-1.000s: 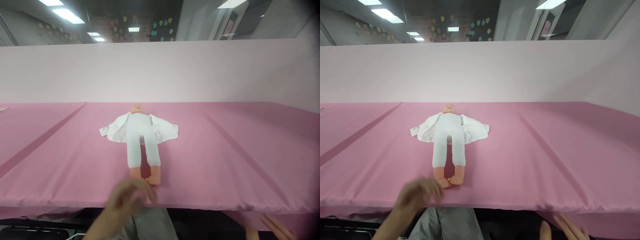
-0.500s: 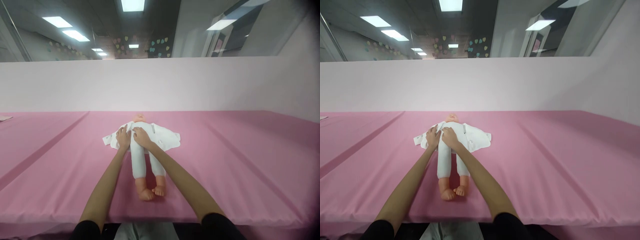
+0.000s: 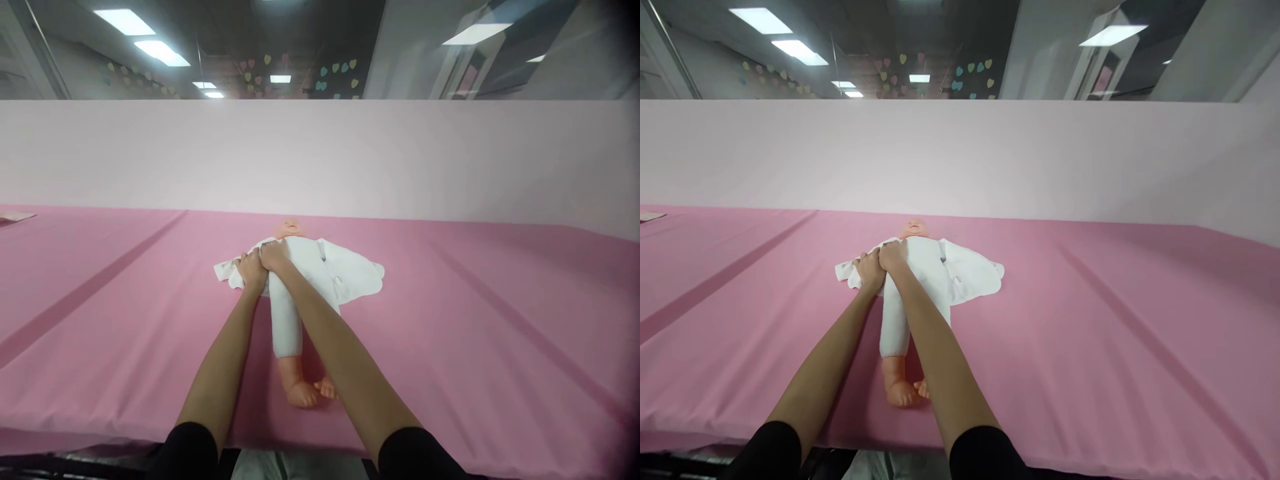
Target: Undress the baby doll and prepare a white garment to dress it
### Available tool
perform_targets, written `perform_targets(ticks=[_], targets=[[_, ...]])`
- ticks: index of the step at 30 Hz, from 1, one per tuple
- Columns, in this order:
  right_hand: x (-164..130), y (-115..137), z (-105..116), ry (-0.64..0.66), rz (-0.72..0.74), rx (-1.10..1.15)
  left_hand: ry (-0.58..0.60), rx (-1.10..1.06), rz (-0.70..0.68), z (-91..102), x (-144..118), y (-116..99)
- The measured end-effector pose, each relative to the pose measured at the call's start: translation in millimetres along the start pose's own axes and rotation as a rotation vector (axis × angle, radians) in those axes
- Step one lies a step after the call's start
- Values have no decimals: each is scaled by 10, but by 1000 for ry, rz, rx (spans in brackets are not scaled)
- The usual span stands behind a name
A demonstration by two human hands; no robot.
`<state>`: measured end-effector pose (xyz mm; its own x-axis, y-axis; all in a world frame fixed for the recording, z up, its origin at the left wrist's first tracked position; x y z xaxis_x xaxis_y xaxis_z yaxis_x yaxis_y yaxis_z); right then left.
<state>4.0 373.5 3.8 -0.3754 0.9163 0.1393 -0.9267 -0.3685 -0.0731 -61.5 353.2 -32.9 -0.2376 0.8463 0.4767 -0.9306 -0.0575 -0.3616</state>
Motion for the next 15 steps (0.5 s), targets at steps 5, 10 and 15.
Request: perform_targets(ticks=[5, 10, 15], targets=[[7, -12, -15, 10, -32, -14, 5, -11, 13, 24, -8, 57], [50, 68, -45, -12, -95, -22, -20, -15, 37, 68, -36, 95], [39, 82, -65, -61, -126, -10, -109, -4, 114, 86, -63, 115]])
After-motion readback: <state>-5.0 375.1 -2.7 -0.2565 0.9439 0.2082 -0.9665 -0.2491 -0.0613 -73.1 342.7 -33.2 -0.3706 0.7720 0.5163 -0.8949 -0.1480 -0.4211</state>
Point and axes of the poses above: each hand's wrist, its own x-axis towards the middle knuckle, its own z-axis out of the back of the hand, y = z × x, the point moved 6 cm from there along x, towards the middle knuckle
